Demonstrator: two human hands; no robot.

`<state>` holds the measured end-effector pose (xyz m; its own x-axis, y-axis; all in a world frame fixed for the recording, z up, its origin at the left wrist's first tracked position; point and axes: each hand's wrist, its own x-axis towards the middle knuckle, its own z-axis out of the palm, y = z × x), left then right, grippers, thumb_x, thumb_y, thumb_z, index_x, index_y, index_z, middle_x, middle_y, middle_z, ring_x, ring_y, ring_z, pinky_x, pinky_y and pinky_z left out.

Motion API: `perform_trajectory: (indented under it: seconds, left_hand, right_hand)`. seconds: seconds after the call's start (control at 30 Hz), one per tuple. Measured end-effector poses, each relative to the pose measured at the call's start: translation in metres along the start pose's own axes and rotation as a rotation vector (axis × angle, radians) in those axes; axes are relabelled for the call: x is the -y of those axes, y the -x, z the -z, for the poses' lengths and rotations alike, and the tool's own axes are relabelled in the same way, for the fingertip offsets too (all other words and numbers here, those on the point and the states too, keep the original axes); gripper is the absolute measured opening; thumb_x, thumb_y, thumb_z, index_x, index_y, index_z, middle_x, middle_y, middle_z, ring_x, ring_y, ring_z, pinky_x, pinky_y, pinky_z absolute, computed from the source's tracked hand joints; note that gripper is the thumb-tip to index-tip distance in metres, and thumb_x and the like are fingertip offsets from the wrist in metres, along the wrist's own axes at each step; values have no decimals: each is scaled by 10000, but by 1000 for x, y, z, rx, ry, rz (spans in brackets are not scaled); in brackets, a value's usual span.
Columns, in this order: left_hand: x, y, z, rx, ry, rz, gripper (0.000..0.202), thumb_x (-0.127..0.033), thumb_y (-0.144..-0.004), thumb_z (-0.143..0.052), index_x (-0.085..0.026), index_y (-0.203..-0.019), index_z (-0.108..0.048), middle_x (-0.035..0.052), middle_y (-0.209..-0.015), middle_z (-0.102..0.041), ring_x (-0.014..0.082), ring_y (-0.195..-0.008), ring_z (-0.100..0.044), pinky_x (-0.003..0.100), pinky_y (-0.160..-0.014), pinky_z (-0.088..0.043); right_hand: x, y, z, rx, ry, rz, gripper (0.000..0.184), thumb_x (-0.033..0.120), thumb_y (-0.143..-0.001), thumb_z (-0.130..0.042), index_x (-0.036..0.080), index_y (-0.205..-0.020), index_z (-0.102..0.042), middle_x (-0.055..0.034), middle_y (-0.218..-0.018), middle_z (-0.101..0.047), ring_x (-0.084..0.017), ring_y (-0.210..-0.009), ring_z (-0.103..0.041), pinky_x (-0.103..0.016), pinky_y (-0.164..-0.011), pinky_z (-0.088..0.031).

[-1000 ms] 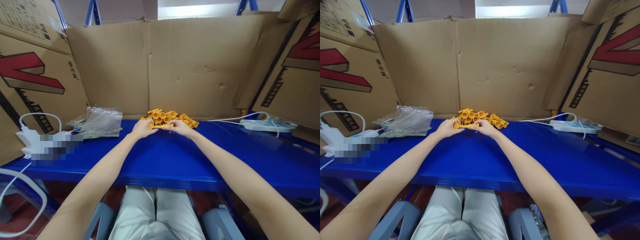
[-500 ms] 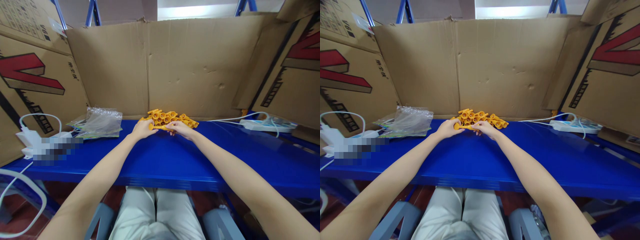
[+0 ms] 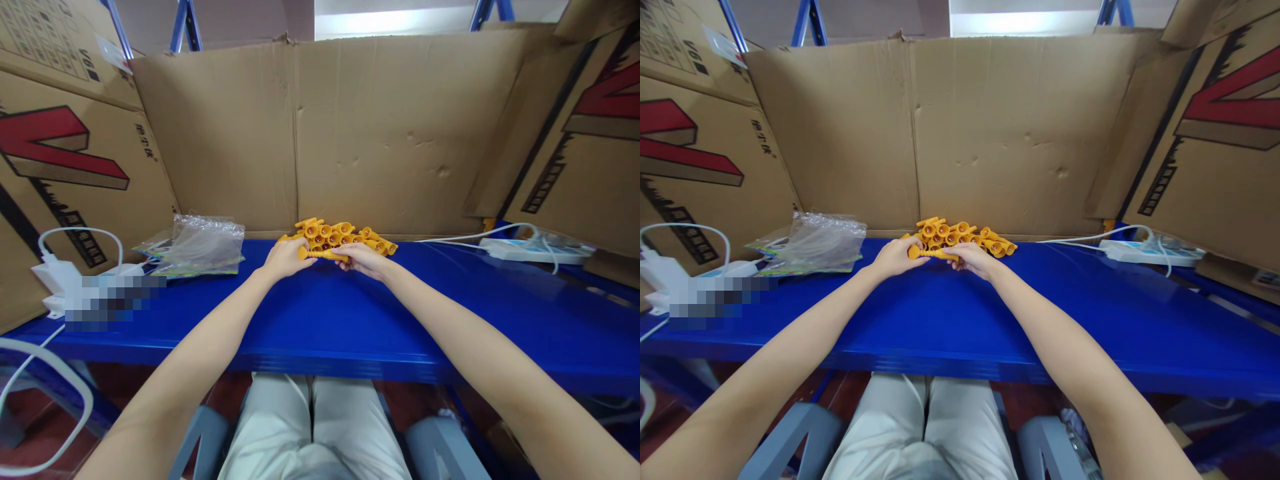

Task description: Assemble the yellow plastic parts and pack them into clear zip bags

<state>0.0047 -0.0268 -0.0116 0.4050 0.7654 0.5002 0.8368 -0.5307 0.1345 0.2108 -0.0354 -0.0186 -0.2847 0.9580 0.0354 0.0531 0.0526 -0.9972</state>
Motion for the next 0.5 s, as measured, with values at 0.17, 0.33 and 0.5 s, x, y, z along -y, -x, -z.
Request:
perform_trajectory:
  seconds: [0.17,0.33,0.5]
  left_hand:
    - [2,0,0,51,7,4,426,-507,-717,-588,-239,-1048,-575,34,-953,-644,223,-911,-591,303,-750,-430]
    - [4,3,0,90,13,20,757,-440,-732,-598,-317,-1387,-240,68,-1217,-506,239,-1035,-553,322,-804,-441]
    - [13,4,-2,62,22,136,726,-384,-779,-529,-245,-1410,-199,121,-1240,-486,264,-1069,-547,352,-844,-442]
  right_hand:
    - [2,0,-2,-32,-114,-77,54,177,-778,-598,140,-745,-623,-34,-651,-639,-81,-511,-525,-205,-488,-444]
    - [25,-2,4,-266,-193,46,45,114,-727,-589,154,-732,-571,-41,-681,-630,-98,-546,-546,-243,-572,-493]
    - [57,-27,28,-582,-71,264,41,175,-730,-522,176,-771,-520,-35,-736,-587,-98,-551,-520,-251,-567,-475]
